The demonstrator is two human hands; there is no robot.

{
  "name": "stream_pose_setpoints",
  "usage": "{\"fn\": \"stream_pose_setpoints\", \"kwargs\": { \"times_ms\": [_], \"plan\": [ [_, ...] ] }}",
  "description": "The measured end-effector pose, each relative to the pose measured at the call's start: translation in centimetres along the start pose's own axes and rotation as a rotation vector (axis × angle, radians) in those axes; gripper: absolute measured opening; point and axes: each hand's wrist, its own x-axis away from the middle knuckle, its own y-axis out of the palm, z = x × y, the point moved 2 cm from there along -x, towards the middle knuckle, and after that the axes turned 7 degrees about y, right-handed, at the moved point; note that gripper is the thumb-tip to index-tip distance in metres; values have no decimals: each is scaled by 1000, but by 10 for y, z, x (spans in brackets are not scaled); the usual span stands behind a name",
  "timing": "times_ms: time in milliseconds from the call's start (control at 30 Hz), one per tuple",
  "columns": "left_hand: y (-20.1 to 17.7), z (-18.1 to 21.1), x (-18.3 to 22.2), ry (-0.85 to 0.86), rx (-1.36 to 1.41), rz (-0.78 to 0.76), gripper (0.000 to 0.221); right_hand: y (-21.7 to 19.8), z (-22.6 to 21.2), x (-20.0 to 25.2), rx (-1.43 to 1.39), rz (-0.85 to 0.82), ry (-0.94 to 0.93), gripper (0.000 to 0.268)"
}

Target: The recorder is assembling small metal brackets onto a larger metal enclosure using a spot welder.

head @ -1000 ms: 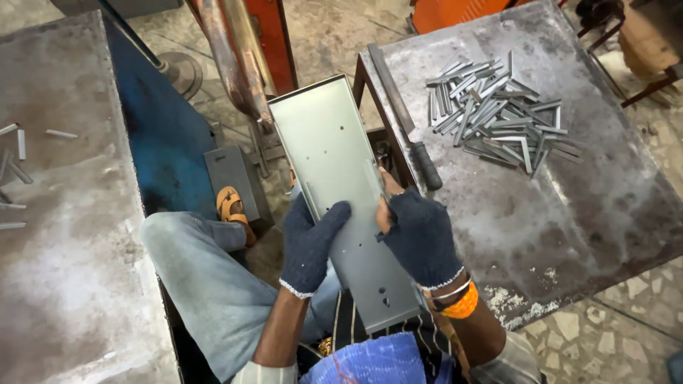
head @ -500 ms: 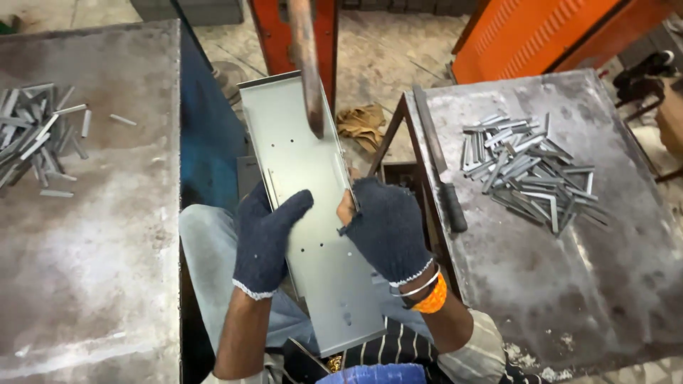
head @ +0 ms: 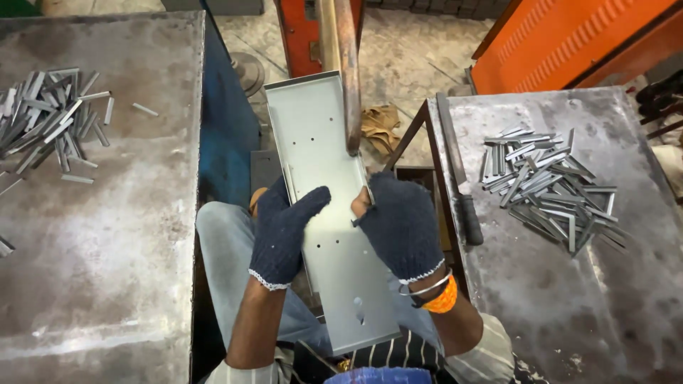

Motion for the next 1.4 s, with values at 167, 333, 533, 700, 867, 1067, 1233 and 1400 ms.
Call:
{"fn": "stream_pose_setpoints", "kwargs": {
  "times_ms": [167,333,533,700,867,1067,1233,1400],
  "plan": [
    [0,-4,-2,-12,-55,7,38,2,2,1,-7,-7,27,20],
    [0,-1,-3,-18,-3,61,40,3,1,3,59,26,-73,19],
    [2,2,-16,116,-104,-60,33,2,4,-3,27,94,-37,17],
    [0,6,-48,148,0,-96,33,-2,10,-13,39,-58,23,22],
    [2,23,-67,153,-197,-52,31,-4,10,-15,-33,-101,-23,16],
    [-4,19,-77,160,-238,-60,30,4,10,-17,-50,-94,8,15],
    [-13,7,-88,107,-332,-37,29,13,9,-16,-116,-29,-10,13],
    [-3,17,-77,160,-148,-104,32,1,2,-4,-144,22,-12,9]
  ]
}}
